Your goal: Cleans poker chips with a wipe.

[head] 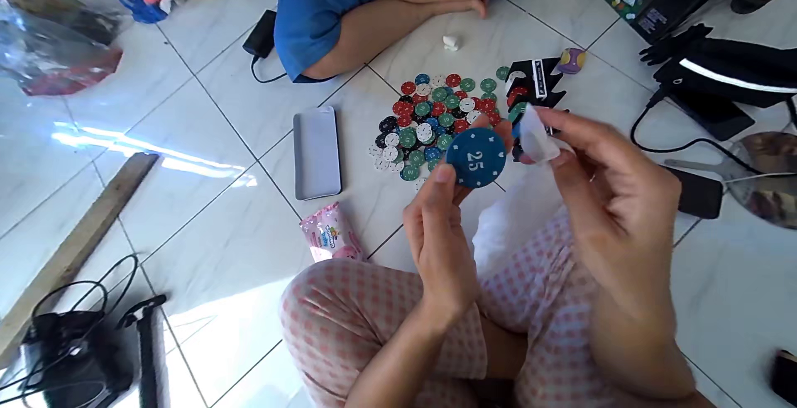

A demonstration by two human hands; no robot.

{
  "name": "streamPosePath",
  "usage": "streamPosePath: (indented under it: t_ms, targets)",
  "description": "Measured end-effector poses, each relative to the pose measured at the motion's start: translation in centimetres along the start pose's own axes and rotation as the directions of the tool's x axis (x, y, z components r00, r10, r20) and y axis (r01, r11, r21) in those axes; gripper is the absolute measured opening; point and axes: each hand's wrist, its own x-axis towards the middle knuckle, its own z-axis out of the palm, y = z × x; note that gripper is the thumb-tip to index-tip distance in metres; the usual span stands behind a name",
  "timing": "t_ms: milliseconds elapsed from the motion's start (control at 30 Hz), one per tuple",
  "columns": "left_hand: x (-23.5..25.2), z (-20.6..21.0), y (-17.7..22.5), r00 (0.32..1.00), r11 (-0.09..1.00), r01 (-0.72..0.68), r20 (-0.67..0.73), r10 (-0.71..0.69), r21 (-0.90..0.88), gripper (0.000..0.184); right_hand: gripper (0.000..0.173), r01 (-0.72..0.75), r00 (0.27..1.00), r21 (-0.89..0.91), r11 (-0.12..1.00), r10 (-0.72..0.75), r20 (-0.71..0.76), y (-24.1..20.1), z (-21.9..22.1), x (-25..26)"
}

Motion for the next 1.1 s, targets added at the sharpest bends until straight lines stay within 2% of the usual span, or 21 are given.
streamPosePath:
  t_ms: [100,167,267,400,500,700,800,933,1100]
  targets:
    - [0.1,-0.1,0.2,1.0,1.0,0.008,0.03,-0.009,0.018,0.04,0.033,-0.06,0.998,0.036,0.998,0.059,0.021,0.5,-0.5,0.5]
    - [0.1,-0.2,0.1,0.999,1.0,0.001,0.052,-0.002,0.018,0.04,0.028,-0.07,0.997,0.13,0.989,0.064,0.048,0.8,-0.6,0.7]
    - [0.1,-0.2,0.1,0.995,0.999,-0.028,0.094,0.024,0.042,0.043,0.039,-0.084,0.991,0.262,0.961,0.054,0.12,0.8,-0.6,0.6]
    - [0.4,-0.2,0.1,0.976,0.991,-0.107,0.199,0.09,0.079,0.045,0.02,-0.086,0.986,0.37,0.925,0.026,0.165,0.2,-0.1,0.5]
    - [0.5,-0.2,0.1,0.968,0.974,-0.155,0.223,0.116,0.165,0.042,0.01,-0.097,0.986,0.386,0.917,0.035,0.165,0.1,0.1,0.3]
    - [1.1,-0.7,0.2,0.953,0.941,-0.202,0.275,0.126,0.271,0.043,0.007,-0.093,0.993,0.385,0.918,0.058,0.101,0.1,0.0,0.3]
    - [1.6,-1.0,0.7,0.947,0.91,-0.232,0.296,0.129,0.344,0.036,0.007,-0.095,0.995,0.378,0.921,0.073,0.07,0.2,-0.2,0.4]
    - [1.7,-1.1,0.8,0.948,0.887,-0.262,0.275,0.162,0.38,0.023,0.006,-0.083,0.996,0.35,0.933,0.067,0.058,0.4,-0.5,0.5]
    - [1.6,-0.8,0.7,0.949,0.889,-0.248,0.283,0.142,0.384,0.021,0.006,-0.075,0.997,0.33,0.941,0.068,0.032,0.5,-1.1,0.6]
